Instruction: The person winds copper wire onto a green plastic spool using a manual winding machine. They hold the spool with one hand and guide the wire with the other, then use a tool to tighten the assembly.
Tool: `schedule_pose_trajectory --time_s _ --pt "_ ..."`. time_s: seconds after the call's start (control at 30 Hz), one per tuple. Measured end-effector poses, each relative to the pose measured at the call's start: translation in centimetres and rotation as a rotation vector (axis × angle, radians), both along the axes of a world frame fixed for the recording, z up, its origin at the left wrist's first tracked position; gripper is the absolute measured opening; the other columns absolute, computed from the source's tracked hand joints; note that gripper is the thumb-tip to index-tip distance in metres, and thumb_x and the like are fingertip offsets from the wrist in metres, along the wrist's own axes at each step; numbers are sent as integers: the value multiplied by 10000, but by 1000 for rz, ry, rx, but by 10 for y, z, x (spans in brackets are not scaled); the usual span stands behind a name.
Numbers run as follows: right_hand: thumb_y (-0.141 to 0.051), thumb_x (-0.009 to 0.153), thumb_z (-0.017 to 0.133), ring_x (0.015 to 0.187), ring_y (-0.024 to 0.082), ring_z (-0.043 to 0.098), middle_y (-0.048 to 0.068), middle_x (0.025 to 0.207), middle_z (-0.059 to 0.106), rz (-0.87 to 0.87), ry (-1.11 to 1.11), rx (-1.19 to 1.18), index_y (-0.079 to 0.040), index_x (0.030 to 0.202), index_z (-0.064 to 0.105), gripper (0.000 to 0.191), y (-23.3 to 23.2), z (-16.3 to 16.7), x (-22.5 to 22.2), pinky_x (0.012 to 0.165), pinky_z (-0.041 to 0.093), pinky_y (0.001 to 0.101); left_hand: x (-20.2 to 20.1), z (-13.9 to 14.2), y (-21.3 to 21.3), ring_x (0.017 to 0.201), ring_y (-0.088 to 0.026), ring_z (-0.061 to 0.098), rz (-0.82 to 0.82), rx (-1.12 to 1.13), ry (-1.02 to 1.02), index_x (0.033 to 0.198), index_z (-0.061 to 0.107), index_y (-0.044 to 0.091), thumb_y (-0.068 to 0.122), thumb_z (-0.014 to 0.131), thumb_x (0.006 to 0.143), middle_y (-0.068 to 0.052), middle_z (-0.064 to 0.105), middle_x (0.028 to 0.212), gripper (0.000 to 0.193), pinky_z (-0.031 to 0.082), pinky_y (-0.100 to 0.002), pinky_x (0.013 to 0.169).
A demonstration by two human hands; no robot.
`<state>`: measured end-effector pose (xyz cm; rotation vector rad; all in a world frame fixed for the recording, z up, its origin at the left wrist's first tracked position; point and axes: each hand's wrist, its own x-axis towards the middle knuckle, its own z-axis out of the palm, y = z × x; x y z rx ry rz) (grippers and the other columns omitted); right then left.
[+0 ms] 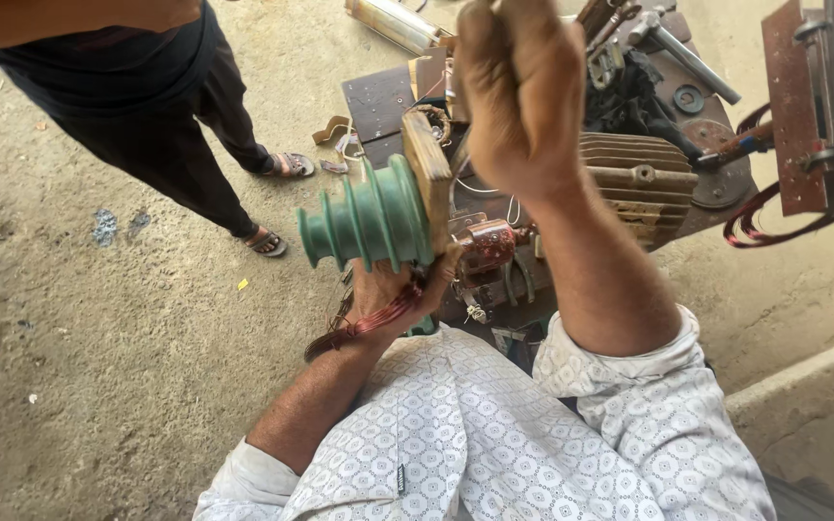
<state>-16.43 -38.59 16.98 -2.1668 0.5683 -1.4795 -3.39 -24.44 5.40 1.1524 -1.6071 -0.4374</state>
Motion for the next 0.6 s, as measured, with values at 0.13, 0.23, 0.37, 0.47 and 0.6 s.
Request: schedule_pose_trajectory --time_s 0.13,0.23,0.37,0.47,0.6 --pt "-344 1232 434 528 110 520 17 672 547 -61 142 271 -29 1062 612 400 -32 -10 0 490 431 278 5 3 5 761 -253 659 71 -105 -220 1031 682 66 310 735 959 -88 654 917 259 509 -435 609" --pt "-386 1153 586 501 121 488 2 608 536 -1 219 484 7 792 649 537 -75 -32 11 449 390 315 7 5 10 672 -222 691 -5 181 -229 1024 731 98 350 738 959 -51 700 813 260 521 -425 566" --pt "-431 1087 478 468 99 491 -4 625 566 -7 131 874 -23 1154 684 462 -113 -68 38 422 433 311 7 11 13 664 -273 712 54 206 -195 1003 724 68 361 759 919 -104 728 810 307 550 -411 542" --pt "-406 1060 487 467 129 471 52 630 574 -69 189 977 -17 1215 694 467 -130 -82 47 421 407 318 8 16 5 670 -279 708 75 33 -126 1028 714 39 314 770 912 -114 723 827 304 557 -405 550" --pt "-289 1144 535 878 167 631 107 1022 671 -88 197 208 71 1201 665 387 -137 -73 21 720 520 345 6 19 8 641 -213 735 8 129 -16 987 738 68 289 761 936 -69 736 759 229 580 -353 545"
